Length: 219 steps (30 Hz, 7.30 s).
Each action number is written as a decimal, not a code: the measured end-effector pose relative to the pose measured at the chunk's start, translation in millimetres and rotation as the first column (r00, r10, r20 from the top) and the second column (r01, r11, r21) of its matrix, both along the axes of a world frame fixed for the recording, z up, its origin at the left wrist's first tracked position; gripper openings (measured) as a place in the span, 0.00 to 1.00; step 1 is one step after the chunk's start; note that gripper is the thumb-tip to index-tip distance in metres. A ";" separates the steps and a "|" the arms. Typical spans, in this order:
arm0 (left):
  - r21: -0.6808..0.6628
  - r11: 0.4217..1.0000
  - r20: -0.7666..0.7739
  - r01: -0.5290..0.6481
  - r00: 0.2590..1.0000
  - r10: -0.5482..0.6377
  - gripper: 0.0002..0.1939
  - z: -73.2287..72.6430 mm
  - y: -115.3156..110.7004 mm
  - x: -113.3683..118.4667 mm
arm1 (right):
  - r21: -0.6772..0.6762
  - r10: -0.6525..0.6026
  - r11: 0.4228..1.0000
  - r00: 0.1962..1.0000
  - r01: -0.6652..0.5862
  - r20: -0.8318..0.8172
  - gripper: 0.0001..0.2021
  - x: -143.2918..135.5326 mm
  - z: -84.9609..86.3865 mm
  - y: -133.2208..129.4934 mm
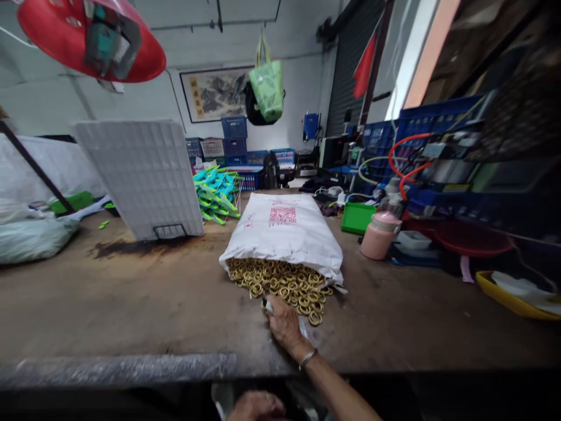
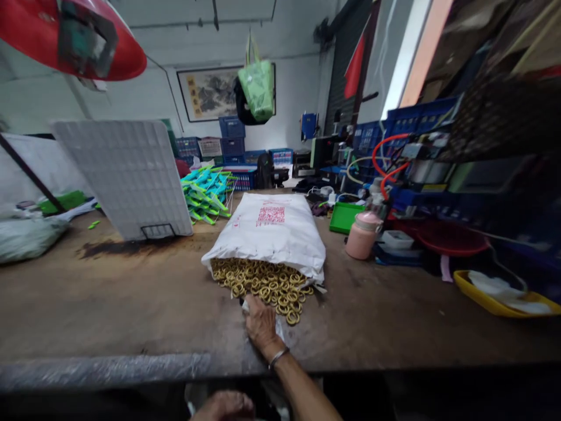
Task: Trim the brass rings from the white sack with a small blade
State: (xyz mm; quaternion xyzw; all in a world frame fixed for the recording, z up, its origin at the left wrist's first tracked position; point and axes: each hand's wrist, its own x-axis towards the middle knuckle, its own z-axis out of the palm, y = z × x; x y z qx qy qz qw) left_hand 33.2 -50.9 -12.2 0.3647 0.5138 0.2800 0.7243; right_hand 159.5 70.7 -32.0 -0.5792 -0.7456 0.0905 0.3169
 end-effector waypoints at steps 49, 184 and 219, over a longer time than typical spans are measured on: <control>0.210 0.953 0.150 -0.217 0.971 0.188 0.15 18.7 50.2 -11.2 | -0.366 -0.023 0.920 0.917 -0.136 -0.399 0.10 3.0 33.4 -45.3; 0.625 0.768 -0.131 -0.140 0.951 0.280 0.08 14.5 60.0 -26.2 | -0.678 -0.250 0.555 0.681 -0.482 -0.689 0.11 -8.6 38.8 -31.1; 0.221 0.947 0.066 -0.233 0.972 0.224 0.19 17.1 60.2 -21.3 | -0.460 0.328 0.855 0.936 -0.238 0.125 0.12 -12.8 43.1 -43.1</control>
